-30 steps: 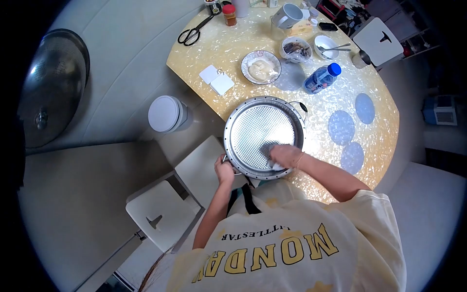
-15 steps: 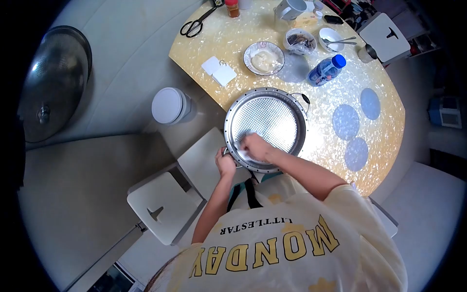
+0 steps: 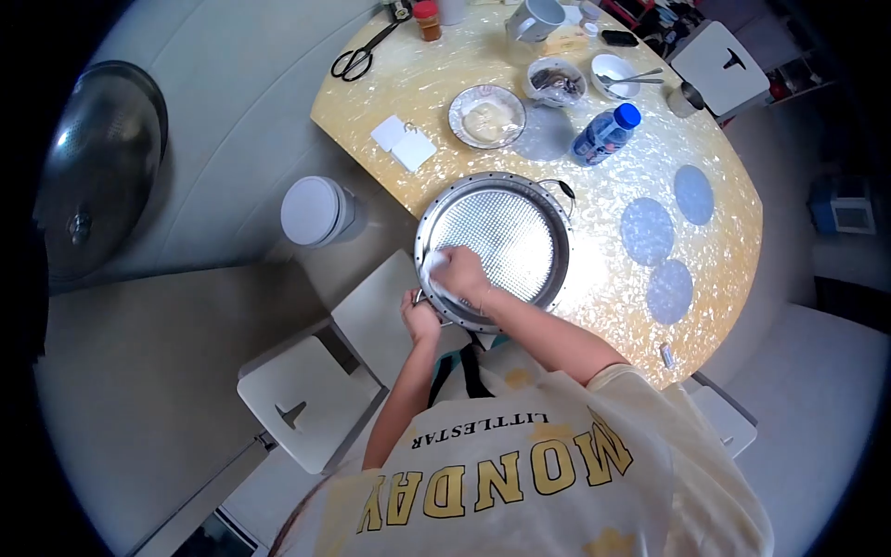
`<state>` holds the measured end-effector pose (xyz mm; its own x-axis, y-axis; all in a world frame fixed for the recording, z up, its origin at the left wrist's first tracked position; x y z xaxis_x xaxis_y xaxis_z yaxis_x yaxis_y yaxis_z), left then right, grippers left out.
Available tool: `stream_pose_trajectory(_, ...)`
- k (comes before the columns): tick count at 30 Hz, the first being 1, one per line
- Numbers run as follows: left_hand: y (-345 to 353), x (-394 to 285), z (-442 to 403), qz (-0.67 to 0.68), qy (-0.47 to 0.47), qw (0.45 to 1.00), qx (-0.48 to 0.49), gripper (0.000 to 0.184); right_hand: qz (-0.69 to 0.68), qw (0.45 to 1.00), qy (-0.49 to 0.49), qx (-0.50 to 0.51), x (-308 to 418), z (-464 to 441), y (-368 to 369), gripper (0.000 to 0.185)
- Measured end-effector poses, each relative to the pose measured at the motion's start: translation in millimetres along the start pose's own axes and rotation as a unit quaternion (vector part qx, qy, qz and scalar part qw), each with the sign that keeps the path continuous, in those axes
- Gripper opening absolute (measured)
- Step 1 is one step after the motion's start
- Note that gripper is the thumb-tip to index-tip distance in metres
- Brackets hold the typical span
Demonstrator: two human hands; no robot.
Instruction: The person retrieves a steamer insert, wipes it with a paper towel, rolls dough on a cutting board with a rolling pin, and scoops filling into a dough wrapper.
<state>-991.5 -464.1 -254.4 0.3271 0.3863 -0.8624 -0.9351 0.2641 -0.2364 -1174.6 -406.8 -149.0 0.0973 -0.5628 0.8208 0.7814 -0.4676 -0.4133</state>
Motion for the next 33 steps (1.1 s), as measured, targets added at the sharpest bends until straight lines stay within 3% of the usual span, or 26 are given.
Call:
stream_pose_trajectory(2,-4.0,-10.8,9.0,0.056,-0.047,0.997,-0.017,0.016,0.116,0.983,-0.037,0.14,16.6,23.9,1.3,0.028)
stream_pose_trajectory(4,-7.9,-12.4,5.6,0.023,-0.04,0.999,-0.021,0.015,0.274,0.906,-0.127,0.296,3.1,50.2,6.3,0.021)
stream_pose_trajectory(6,-10.1,-15.0,0.2,-0.042,-0.024,0.999,-0.015,0.015,0.369,0.872,-0.083,0.311,-33.7,59.4,-19.1,0.015)
stream_pose_trajectory(8,-7.7,-21.6,-0.3,-0.081,-0.005,0.997,0.01,0.019,0.514,0.827,-0.119,0.196,-39.8,57.6,-56.2,0.014)
stream_pose_trajectory(10,-7.2,-37.9,2.5,-0.134,0.035,0.99,0.021,0.02,0.597,0.757,-0.198,0.178,-20.2,46.5,-71.0,0.016)
stream_pose_trajectory(11,-7.6,-38.9,2.8,-0.117,0.004,0.993,0.029,0.022,0.624,0.721,-0.256,0.16,-5.1,40.3,-77.6,0.016)
stream_pose_trajectory(14,-9.8,-115.5,19.7,-0.136,0.092,0.986,0.032,0.026,0.587,0.638,-0.487,0.107,67.2,38.8,-79.4,0.015)
stream_pose_trajectory(18,-10.9,-180.1,37.2,-0.22,0.072,0.97,0.07,0.033,0.513,0.637,-0.573,0.051,94.1,7.1,-84.6,0.013)
stream_pose_trajectory(21,-20.7,-205.2,48.1,-0.247,0.054,0.967,0.042,0.032,0.585,0.635,-0.502,0.045,80.3,-3.3,-87.8,0.012)
stream_pose_trajectory(25,-25.9,-217.3,57.4,-0.226,0.019,0.974,0.014,0.032,0.639,0.685,-0.347,-0.045,45.8,3.6,-97.8,0.015)
stream_pose_trajectory(28,-26.7,-215.3,57.1,-0.206,0.069,0.976,-0.014,0.03,0.628,0.757,-0.182,0.007,9.2,23.9,-102.5,0.013)
stream_pose_trajectory(30,-24.5,-215.4,59.4,-0.198,0.068,0.978,-0.009,0.029,0.597,0.784,-0.129,0.114,-9.8,47.5,-87.9,0.013)
stream_pose_trajectory(33,-21.7,-213.8,61.9,-0.193,0.095,0.977,-0.005,0.028,0.49,0.864,-0.058,0.097,-15.8,77.4,-83.2,0.013)
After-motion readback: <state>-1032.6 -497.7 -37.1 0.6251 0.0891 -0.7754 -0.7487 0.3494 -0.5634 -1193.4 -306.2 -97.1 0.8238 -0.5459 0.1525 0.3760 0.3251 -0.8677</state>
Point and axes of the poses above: each hand's wrist, its own z-axis away from the middle knuckle, its own y-axis out of the palm, x = y × z, the point moved 10 cm from there along -z, towards the middle knuckle, and after that the axes turned 1 degree about -x, right-handed, at the moved point
